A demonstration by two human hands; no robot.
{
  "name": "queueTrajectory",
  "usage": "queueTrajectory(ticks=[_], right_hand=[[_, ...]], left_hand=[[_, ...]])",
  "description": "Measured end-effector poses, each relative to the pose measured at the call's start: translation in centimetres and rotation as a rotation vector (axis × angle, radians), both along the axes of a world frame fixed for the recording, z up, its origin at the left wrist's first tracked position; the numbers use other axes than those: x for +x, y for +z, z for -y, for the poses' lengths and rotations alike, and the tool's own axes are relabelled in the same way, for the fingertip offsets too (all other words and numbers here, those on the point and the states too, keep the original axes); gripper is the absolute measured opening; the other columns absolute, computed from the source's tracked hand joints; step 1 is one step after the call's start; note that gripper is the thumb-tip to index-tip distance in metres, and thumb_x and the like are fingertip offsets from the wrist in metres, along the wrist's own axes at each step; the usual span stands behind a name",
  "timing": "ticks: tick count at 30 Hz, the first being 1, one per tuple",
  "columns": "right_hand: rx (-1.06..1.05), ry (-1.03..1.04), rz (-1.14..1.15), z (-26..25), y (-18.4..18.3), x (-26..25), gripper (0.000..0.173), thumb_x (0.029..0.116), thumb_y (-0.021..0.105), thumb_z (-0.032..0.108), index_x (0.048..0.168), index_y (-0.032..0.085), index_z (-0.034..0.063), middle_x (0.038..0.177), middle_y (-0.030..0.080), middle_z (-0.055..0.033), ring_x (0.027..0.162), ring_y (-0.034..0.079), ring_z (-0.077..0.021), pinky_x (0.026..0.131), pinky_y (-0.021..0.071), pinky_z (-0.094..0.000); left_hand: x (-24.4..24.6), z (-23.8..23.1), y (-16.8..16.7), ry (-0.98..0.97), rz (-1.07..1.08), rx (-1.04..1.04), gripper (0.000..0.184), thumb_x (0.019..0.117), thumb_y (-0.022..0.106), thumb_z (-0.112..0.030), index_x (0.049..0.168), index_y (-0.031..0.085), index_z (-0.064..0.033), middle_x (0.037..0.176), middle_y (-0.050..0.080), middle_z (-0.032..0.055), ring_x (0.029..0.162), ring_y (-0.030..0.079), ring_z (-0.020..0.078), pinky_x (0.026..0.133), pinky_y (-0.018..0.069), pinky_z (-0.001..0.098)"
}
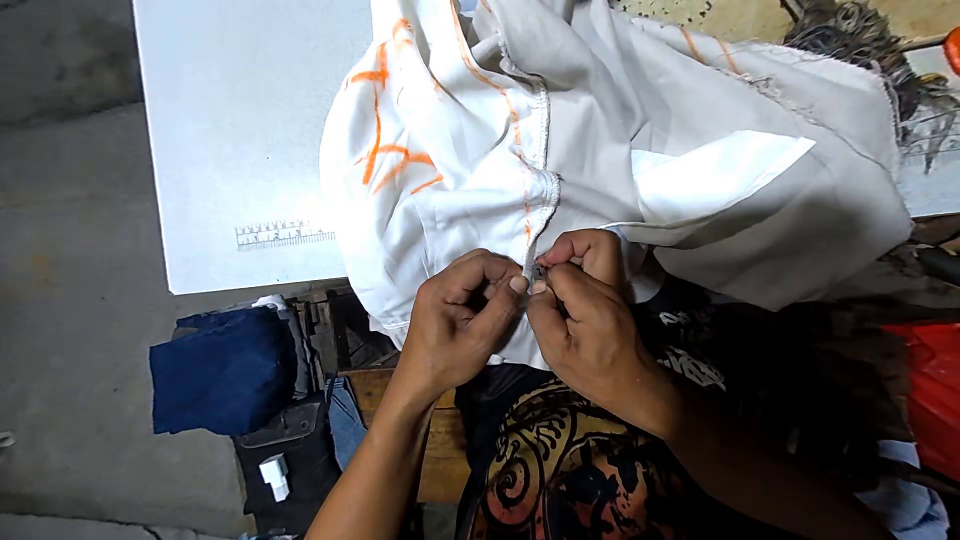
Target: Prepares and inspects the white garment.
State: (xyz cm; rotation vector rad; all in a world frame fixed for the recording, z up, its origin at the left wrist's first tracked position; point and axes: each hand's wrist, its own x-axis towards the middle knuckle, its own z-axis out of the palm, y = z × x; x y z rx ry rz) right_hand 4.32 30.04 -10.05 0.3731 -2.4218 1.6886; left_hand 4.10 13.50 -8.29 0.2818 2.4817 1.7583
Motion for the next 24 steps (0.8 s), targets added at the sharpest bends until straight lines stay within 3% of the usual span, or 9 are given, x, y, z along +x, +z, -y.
queueTrajectory(ticks=[6, 8, 11, 14, 19, 24], right_hand=[[-0.139, 0.064, 0.065, -1.0, 0.1, -0.2, 0.021, 0.0910, 0.058, 0.004, 0.071, 0.059, 0.0051, 0.108, 0.052, -0.0068, 0.097, 0.053, -0.0010, 0.075, 0.0466, -0.0072], [-0.191, 0.064, 0.051, -1.2, -0.2, -0.3, 0.017, 0.0924, 0.055, 0.005, 0.075, 0.059, 0.0044, 0.108, 0.053, -0.0058, 0.096, 0.054, -0.0008, 0.075, 0.0475, -0.0086], [-0.228, 0.072, 0.032, -1.4, -0.5, -0.3, 0.015, 0.0932, 0.052, 0.006, 0.079, 0.058, 0.0054, 0.109, 0.055, -0.0053, 0.104, 0.054, -0.0049, 0.082, 0.0490, -0.0141], [-0.258, 0.085, -0.007, -1.4, -0.9, -0.2, 0.014, 0.0936, 0.053, 0.006, 0.081, 0.057, 0.0053, 0.109, 0.055, -0.0056, 0.105, 0.055, -0.0062, 0.085, 0.0502, -0.0163], [-0.122, 0.177, -0.094, -1.6, -1.7, 0.0, 0.025, 0.0866, 0.061, 0.003, 0.064, 0.051, 0.0053, 0.111, 0.054, -0.0118, 0.097, 0.055, -0.0042, 0.077, 0.0488, -0.0097], [-0.031, 0.148, -0.156, -1.1, -1.9, 0.1, 0.027, 0.0858, 0.063, 0.003, 0.062, 0.050, 0.0053, 0.112, 0.055, -0.0145, 0.099, 0.055, -0.0080, 0.080, 0.0488, -0.0110]], left_hand=[[0.2, -0.1, -0.3, 0.014, -0.045, 0.002, 0.007, 0.0977, 0.063, -0.011, 0.096, 0.068, -0.0074, 0.087, 0.065, -0.0029, 0.068, 0.060, 0.0017, 0.058, 0.0534, 0.0169], [0.7, -0.7, 0.6, 0.066, -0.050, -0.134, 0.008, 0.0978, 0.064, -0.014, 0.095, 0.069, -0.0081, 0.087, 0.067, -0.0041, 0.068, 0.061, -0.0004, 0.058, 0.0537, 0.0154], [2.2, -2.2, 1.2, 0.172, -0.071, -0.399, 0.013, 0.0947, 0.067, -0.024, 0.091, 0.071, -0.0121, 0.078, 0.065, -0.0081, 0.066, 0.060, -0.0041, 0.057, 0.0519, 0.0141], [2.7, -3.3, 0.4, 0.233, -0.128, -0.495, 0.016, 0.0942, 0.065, -0.023, 0.088, 0.072, -0.0098, 0.076, 0.064, -0.0051, 0.064, 0.059, -0.0027, 0.056, 0.0504, 0.0150], [2.0, -1.9, 0.6, 0.125, 0.051, -0.231, 0.012, 0.0973, 0.061, -0.017, 0.090, 0.069, -0.0116, 0.076, 0.064, -0.0079, 0.062, 0.058, -0.0031, 0.055, 0.0505, 0.0137], [1.6, -1.1, 0.5, 0.092, 0.136, -0.082, 0.008, 0.0961, 0.065, -0.013, 0.092, 0.071, -0.0108, 0.072, 0.066, -0.0069, 0.058, 0.060, -0.0002, 0.051, 0.0516, 0.0156]])
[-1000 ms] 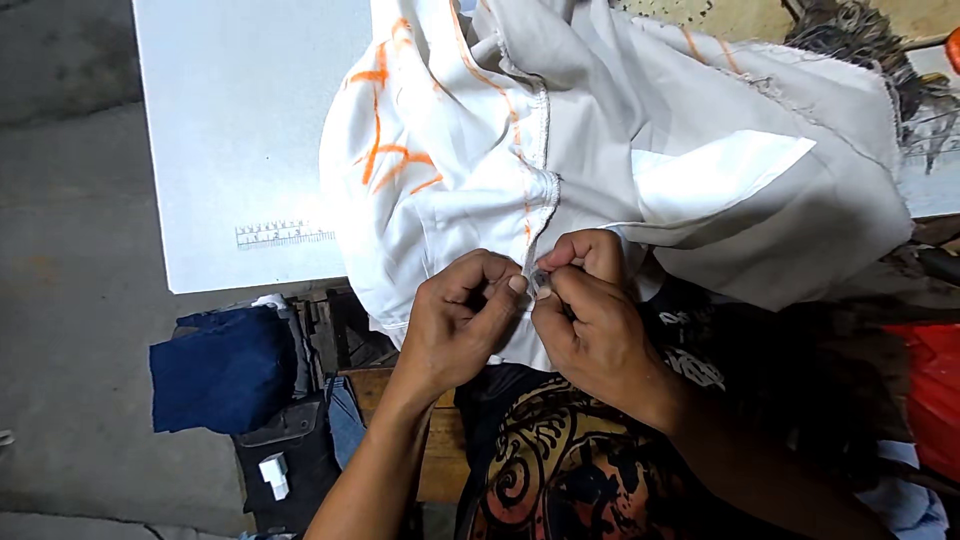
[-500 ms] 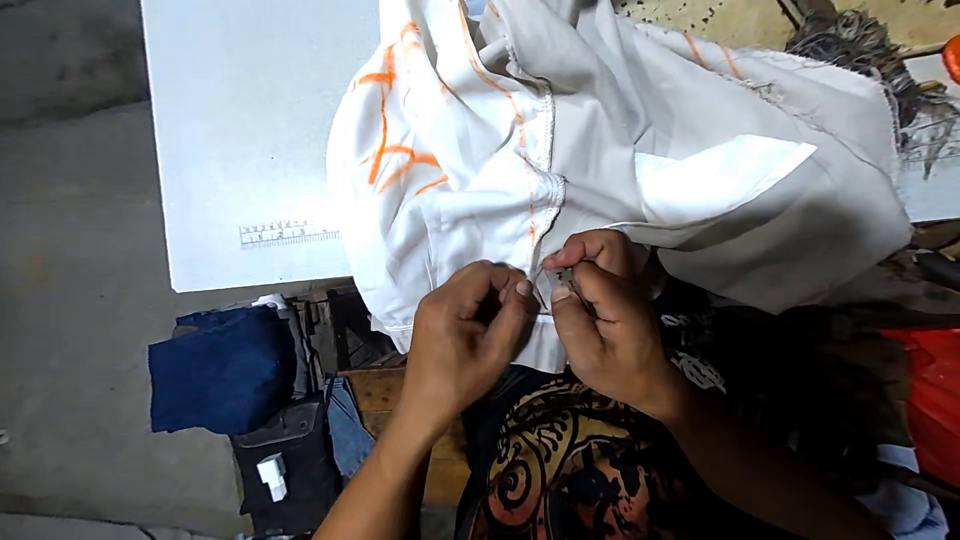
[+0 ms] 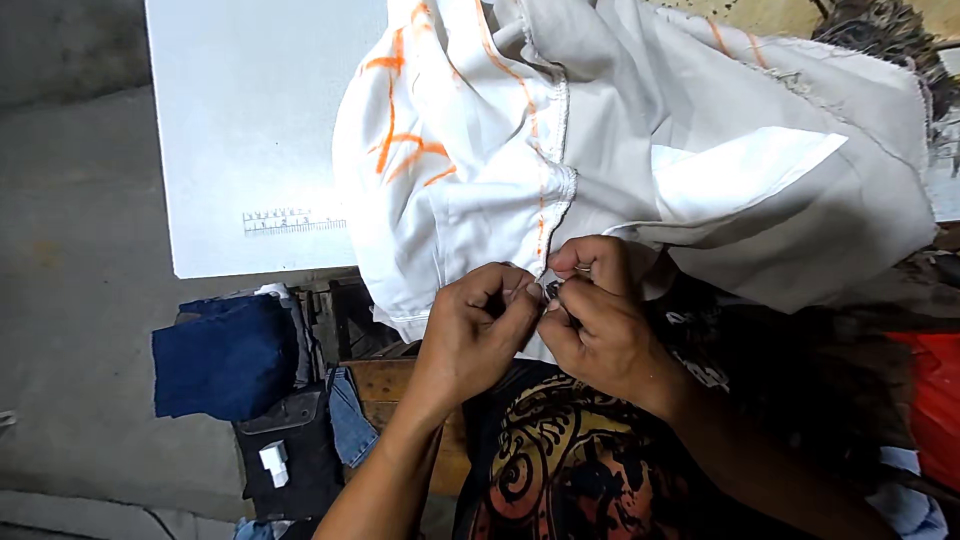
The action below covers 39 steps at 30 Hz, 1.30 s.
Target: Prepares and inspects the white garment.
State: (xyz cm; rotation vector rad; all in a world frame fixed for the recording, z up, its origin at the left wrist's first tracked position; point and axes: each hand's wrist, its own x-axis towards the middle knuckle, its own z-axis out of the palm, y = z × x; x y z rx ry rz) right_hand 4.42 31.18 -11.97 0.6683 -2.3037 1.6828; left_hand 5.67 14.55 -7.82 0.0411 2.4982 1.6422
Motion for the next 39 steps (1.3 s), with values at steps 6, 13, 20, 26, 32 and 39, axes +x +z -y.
queueTrajectory(ticks=[6, 13, 20, 26, 32, 39], right_hand=[[0.050, -0.021, 0.006, 0.1, 0.3, 0.1, 0.027, 0.0856, 0.064, 0.002, 0.062, 0.051, 0.0051, 0.112, 0.055, -0.0153, 0.097, 0.055, -0.0074, 0.077, 0.0476, -0.0103], [0.076, -0.024, 0.015, 0.2, 0.4, 0.0, 0.026, 0.0868, 0.063, 0.003, 0.063, 0.052, 0.0054, 0.112, 0.055, -0.0148, 0.096, 0.055, -0.0083, 0.077, 0.0474, -0.0116], [0.040, 0.093, 0.086, -0.7, 0.4, 0.2, 0.029, 0.0866, 0.062, 0.003, 0.061, 0.050, 0.0063, 0.115, 0.055, -0.0149, 0.104, 0.055, -0.0096, 0.081, 0.0483, -0.0122], [-0.247, -0.017, 0.059, -0.7, 0.0, 0.4, 0.015, 0.0917, 0.058, 0.003, 0.077, 0.057, 0.0014, 0.113, 0.062, -0.0103, 0.106, 0.062, -0.0081, 0.084, 0.0556, -0.0189], [-0.209, -0.088, 0.068, -0.1, 0.4, 0.5, 0.014, 0.0930, 0.057, 0.004, 0.079, 0.058, 0.0018, 0.112, 0.062, -0.0101, 0.109, 0.061, -0.0094, 0.087, 0.0555, -0.0203], [0.165, -0.158, 0.092, 0.0, 3.1, -3.5, 0.019, 0.0909, 0.055, 0.010, 0.072, 0.058, 0.0054, 0.116, 0.057, -0.0140, 0.106, 0.057, -0.0119, 0.081, 0.0492, -0.0173]], left_hand=[[0.0, 0.1, -0.3, 0.009, -0.018, 0.013, 0.007, 0.0947, 0.066, -0.013, 0.092, 0.071, -0.0109, 0.073, 0.065, -0.0079, 0.059, 0.058, -0.0019, 0.052, 0.0487, 0.0133], [0.1, 0.1, -0.3, 0.012, -0.020, 0.020, 0.007, 0.0940, 0.066, -0.012, 0.091, 0.072, -0.0105, 0.076, 0.065, -0.0073, 0.059, 0.057, -0.0016, 0.051, 0.0488, 0.0135], [0.0, 0.3, 0.1, -0.016, 0.022, 0.083, 0.009, 0.0985, 0.058, -0.011, 0.094, 0.066, -0.0115, 0.070, 0.063, -0.0087, 0.059, 0.060, -0.0011, 0.054, 0.0519, 0.0149], [0.2, 0.7, 0.4, -0.018, 0.013, 0.006, 0.008, 0.0980, 0.062, -0.014, 0.096, 0.069, -0.0114, 0.074, 0.066, -0.0085, 0.061, 0.061, -0.0013, 0.054, 0.0528, 0.0150], [1.6, -1.4, 0.1, 0.089, -0.171, -0.316, 0.014, 0.0948, 0.065, -0.023, 0.086, 0.069, -0.0126, 0.075, 0.062, -0.0081, 0.064, 0.057, -0.0043, 0.055, 0.0485, 0.0135], [0.0, -3.5, -1.4, 0.230, -0.486, -0.409, 0.013, 0.0963, 0.062, -0.012, 0.094, 0.067, -0.0009, 0.079, 0.061, 0.0039, 0.064, 0.055, 0.0048, 0.055, 0.0470, 0.0169]])
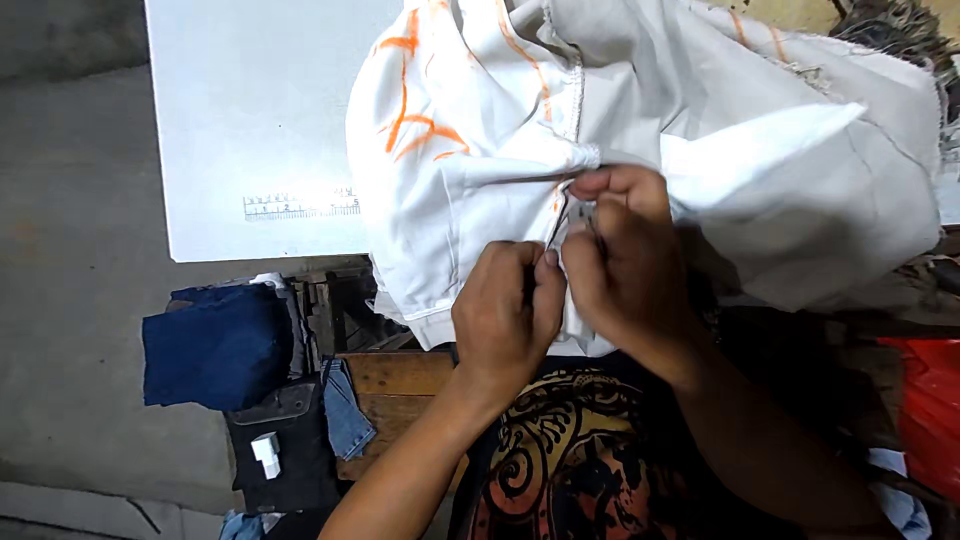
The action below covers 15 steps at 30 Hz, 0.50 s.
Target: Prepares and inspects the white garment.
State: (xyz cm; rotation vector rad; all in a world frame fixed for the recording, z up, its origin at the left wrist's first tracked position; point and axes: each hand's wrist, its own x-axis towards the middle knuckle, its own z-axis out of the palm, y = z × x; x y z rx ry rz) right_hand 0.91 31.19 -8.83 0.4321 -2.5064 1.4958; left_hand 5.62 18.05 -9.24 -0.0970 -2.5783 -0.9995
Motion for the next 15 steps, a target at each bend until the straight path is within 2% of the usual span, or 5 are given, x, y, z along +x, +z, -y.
queueTrajectory(ticks=[3, 6, 8, 12, 15], right_hand=[[0.054, 0.045, 0.018, -0.7, 1.4, -1.5, 0.021, 0.0949, 0.051, 0.011, 0.080, 0.065, 0.0043, 0.114, 0.057, -0.0120, 0.106, 0.056, -0.0138, 0.081, 0.0471, -0.0203], [-0.198, 0.079, -0.043, -1.2, 2.3, 0.8, 0.021, 0.0992, 0.051, 0.012, 0.087, 0.065, 0.0010, 0.107, 0.064, -0.0091, 0.098, 0.064, -0.0098, 0.080, 0.0555, -0.0227], [-0.316, 0.085, -0.002, -0.3, 1.7, 3.2, 0.021, 0.1002, 0.053, 0.012, 0.083, 0.061, 0.0033, 0.103, 0.063, -0.0060, 0.096, 0.065, -0.0067, 0.078, 0.0586, -0.0209], [-0.179, -0.017, 0.047, 0.1, -0.8, 3.8, 0.016, 0.0928, 0.055, 0.006, 0.078, 0.062, 0.0040, 0.102, 0.062, -0.0068, 0.099, 0.061, -0.0056, 0.081, 0.0524, -0.0154], [-0.143, 0.006, -0.009, -0.2, -1.3, 4.0, 0.013, 0.0923, 0.056, 0.005, 0.080, 0.060, 0.0025, 0.104, 0.061, -0.0090, 0.097, 0.060, -0.0052, 0.078, 0.0502, -0.0130]], left_hand=[[-0.5, -0.7, -0.4, 0.042, -0.038, -0.126, 0.016, 0.0981, 0.060, -0.015, 0.094, 0.069, -0.0019, 0.081, 0.063, 0.0064, 0.065, 0.059, 0.0113, 0.055, 0.0482, 0.0231], [-0.3, -0.6, -0.3, 0.026, -0.005, -0.088, 0.019, 0.0991, 0.060, -0.018, 0.095, 0.071, -0.0037, 0.082, 0.064, 0.0049, 0.066, 0.059, 0.0099, 0.055, 0.0485, 0.0236], [0.3, -0.3, -0.1, -0.004, 0.089, -0.013, 0.019, 0.0990, 0.059, -0.020, 0.098, 0.070, -0.0043, 0.084, 0.064, 0.0035, 0.068, 0.059, 0.0084, 0.058, 0.0487, 0.0234], [0.3, 0.8, 0.7, -0.056, 0.354, 0.192, 0.014, 0.1002, 0.061, -0.023, 0.098, 0.070, -0.0122, 0.079, 0.061, -0.0070, 0.063, 0.056, -0.0004, 0.055, 0.0488, 0.0179], [0.3, 1.3, 1.7, -0.094, 0.461, 0.359, 0.011, 0.1012, 0.062, -0.019, 0.097, 0.069, -0.0109, 0.076, 0.062, -0.0063, 0.059, 0.057, -0.0002, 0.052, 0.0487, 0.0152]])
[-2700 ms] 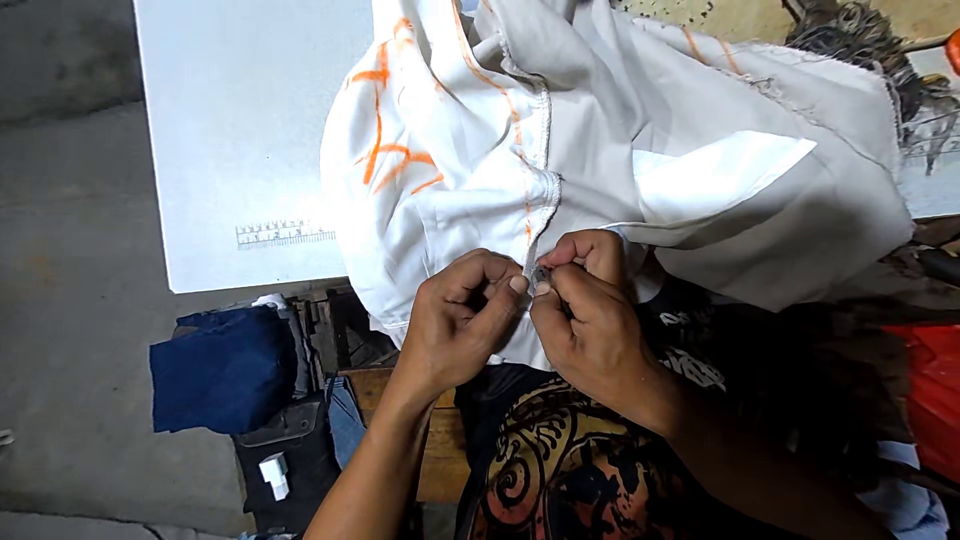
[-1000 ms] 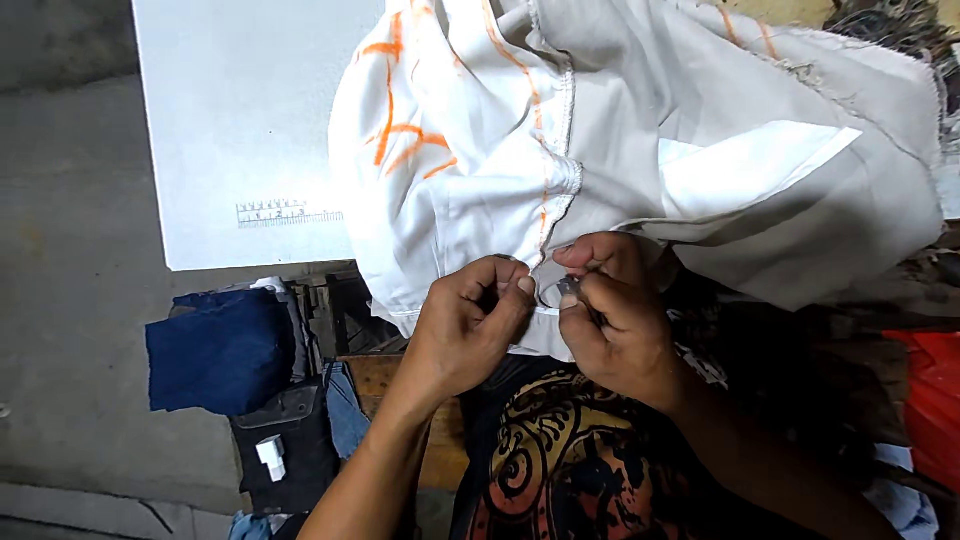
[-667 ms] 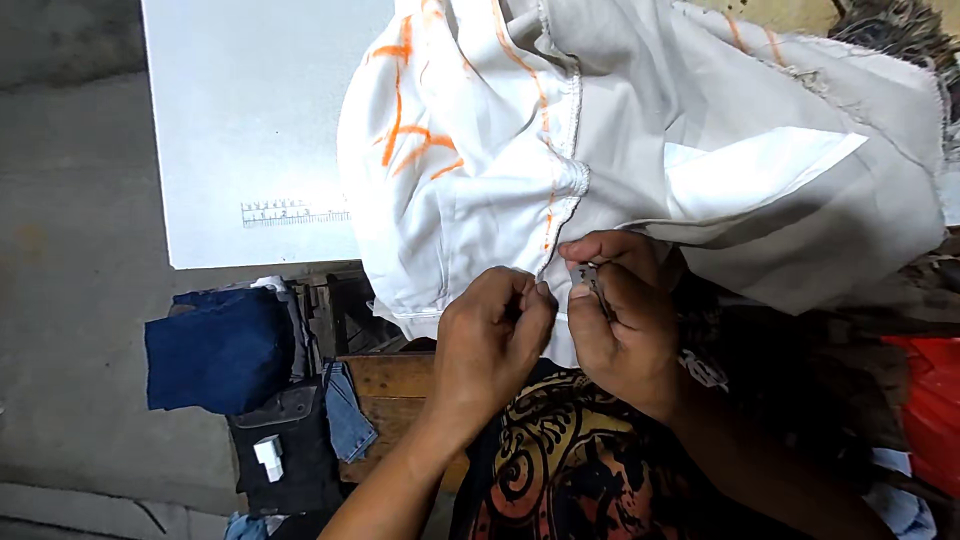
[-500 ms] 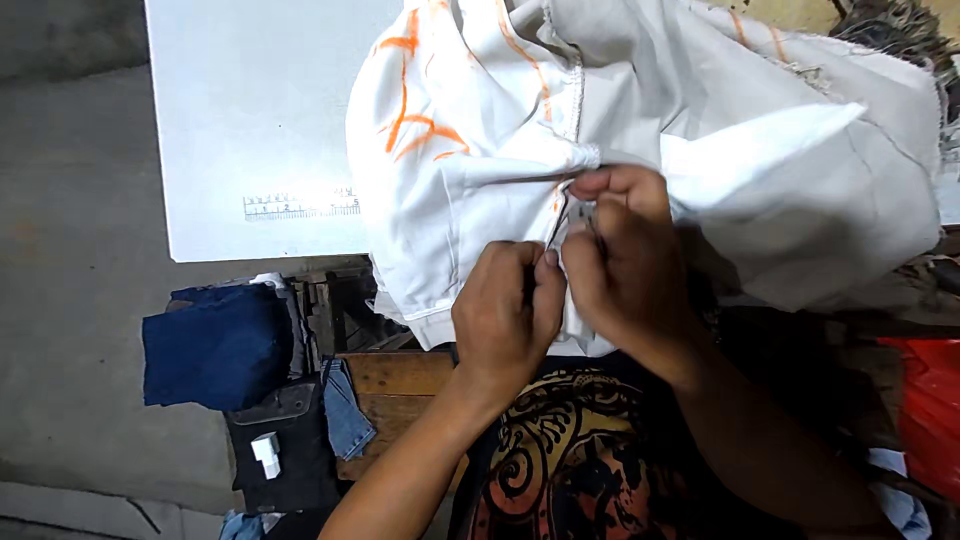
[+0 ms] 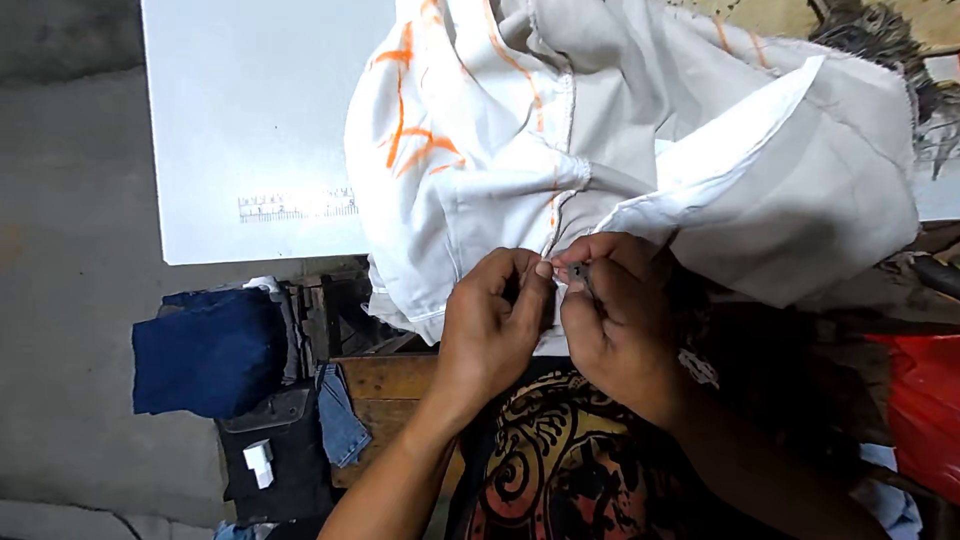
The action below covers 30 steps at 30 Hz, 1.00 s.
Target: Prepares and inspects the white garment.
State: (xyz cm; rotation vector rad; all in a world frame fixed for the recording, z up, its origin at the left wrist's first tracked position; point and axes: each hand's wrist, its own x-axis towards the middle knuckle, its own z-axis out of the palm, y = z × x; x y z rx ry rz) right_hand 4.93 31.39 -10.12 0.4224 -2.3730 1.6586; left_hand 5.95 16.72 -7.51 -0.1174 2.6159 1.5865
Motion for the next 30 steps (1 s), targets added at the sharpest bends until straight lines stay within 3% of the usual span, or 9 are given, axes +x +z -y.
queueTrajectory(ticks=[8, 16, 30], right_hand=[[0.043, 0.068, -0.041, -0.5, -0.4, 0.1, 0.013, 0.0904, 0.060, 0.003, 0.078, 0.058, 0.0000, 0.112, 0.056, -0.0145, 0.090, 0.057, -0.0037, 0.073, 0.0490, -0.0091], [0.198, 0.127, 0.037, -1.1, 0.6, -0.6, 0.017, 0.0952, 0.059, 0.006, 0.079, 0.062, 0.0039, 0.114, 0.053, -0.0115, 0.098, 0.055, -0.0064, 0.078, 0.0482, -0.0112], [0.155, 0.088, 0.075, -0.5, 0.4, -0.5, 0.021, 0.0934, 0.060, 0.006, 0.072, 0.058, 0.0060, 0.112, 0.051, -0.0101, 0.093, 0.053, -0.0035, 0.072, 0.0468, -0.0089]], left_hand=[[-0.3, 0.0, 0.6, 0.004, 0.070, 0.098, 0.010, 0.1012, 0.060, -0.014, 0.096, 0.068, -0.0108, 0.069, 0.064, -0.0062, 0.056, 0.059, 0.0015, 0.050, 0.0509, 0.0163], [-0.4, 0.6, 0.6, -0.019, 0.129, 0.203, 0.011, 0.1021, 0.058, -0.012, 0.097, 0.067, -0.0100, 0.069, 0.065, -0.0041, 0.056, 0.062, 0.0044, 0.052, 0.0540, 0.0182], [-0.3, 0.6, 0.4, -0.004, 0.131, 0.220, 0.009, 0.1009, 0.059, -0.011, 0.097, 0.068, -0.0101, 0.070, 0.065, -0.0034, 0.057, 0.063, 0.0050, 0.053, 0.0546, 0.0187]])
